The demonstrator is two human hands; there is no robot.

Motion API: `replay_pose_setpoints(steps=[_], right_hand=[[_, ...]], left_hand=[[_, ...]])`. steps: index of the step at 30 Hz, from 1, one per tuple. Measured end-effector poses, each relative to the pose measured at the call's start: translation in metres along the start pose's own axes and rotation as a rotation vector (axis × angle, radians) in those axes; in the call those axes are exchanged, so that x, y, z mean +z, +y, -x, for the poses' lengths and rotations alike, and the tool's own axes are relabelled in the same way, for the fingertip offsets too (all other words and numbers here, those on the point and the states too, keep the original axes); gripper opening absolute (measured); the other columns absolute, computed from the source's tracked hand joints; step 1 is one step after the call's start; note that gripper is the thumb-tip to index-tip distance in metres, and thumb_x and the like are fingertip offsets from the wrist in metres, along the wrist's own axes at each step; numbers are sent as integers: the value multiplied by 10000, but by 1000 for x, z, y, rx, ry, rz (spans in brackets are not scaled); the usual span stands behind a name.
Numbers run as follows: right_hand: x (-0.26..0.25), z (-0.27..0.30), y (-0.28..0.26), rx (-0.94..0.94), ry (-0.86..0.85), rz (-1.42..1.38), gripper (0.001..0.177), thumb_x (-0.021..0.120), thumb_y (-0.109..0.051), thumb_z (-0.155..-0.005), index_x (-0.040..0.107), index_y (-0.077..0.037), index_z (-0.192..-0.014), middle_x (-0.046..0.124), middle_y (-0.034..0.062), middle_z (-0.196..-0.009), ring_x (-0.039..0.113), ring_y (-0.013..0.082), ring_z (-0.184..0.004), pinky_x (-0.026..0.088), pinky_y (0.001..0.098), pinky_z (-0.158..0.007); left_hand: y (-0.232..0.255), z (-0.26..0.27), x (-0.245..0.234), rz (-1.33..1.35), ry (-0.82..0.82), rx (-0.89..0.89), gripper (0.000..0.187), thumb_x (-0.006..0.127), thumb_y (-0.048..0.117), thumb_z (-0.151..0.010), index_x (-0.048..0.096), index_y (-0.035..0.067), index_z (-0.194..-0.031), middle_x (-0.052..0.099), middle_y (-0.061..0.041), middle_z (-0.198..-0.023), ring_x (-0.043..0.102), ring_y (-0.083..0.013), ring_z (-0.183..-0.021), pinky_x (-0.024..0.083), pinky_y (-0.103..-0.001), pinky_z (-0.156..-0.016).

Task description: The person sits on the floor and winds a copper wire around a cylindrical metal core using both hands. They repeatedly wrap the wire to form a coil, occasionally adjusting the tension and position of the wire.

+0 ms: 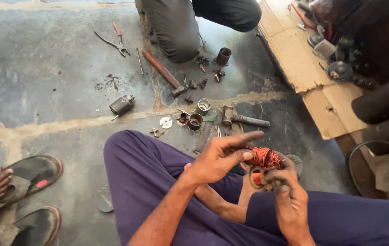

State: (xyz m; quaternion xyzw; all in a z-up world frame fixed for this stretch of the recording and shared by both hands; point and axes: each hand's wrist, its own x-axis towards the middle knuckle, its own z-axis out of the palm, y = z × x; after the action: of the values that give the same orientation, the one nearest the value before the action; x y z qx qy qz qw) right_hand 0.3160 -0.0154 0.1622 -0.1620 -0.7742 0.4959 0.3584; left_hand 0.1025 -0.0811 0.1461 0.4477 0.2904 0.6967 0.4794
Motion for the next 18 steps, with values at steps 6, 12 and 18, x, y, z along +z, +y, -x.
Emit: replay_pose_setpoints(steps=[6,12,18], right_hand=[[10,-6,2,-8,320,-152,588,539,-414,-1059,454,-4,-1472,516,214,-1446,552,348,-1325,442,514,-1122],[15,-26,30,285,-79,1090,771,680,-489,-824,534,-40,-1433,625,219,-1289,579,366,-1225,434,503,-1057],[-1,-31,45,128,-66,1353,819,667,-594,-831,551,-41,-1425,597,228,-1368,545,387,-1296,396,518,-1097]], left_hand=[[-13,1,-19,358,-79,22,501,582,229,-1103,493,4,-1542,670,-87,-1289,681,-176,-1051,570,-355,-956],[-5,4,-48,754,46,225,443,518,169,-1105,456,11,-1514,662,-165,-1274,696,-288,-1138,557,-426,-1056],[-5,18,-77,626,281,392,470,580,70,-1011,482,24,-1469,665,-115,-1271,680,-229,-1132,552,-390,-1037]])
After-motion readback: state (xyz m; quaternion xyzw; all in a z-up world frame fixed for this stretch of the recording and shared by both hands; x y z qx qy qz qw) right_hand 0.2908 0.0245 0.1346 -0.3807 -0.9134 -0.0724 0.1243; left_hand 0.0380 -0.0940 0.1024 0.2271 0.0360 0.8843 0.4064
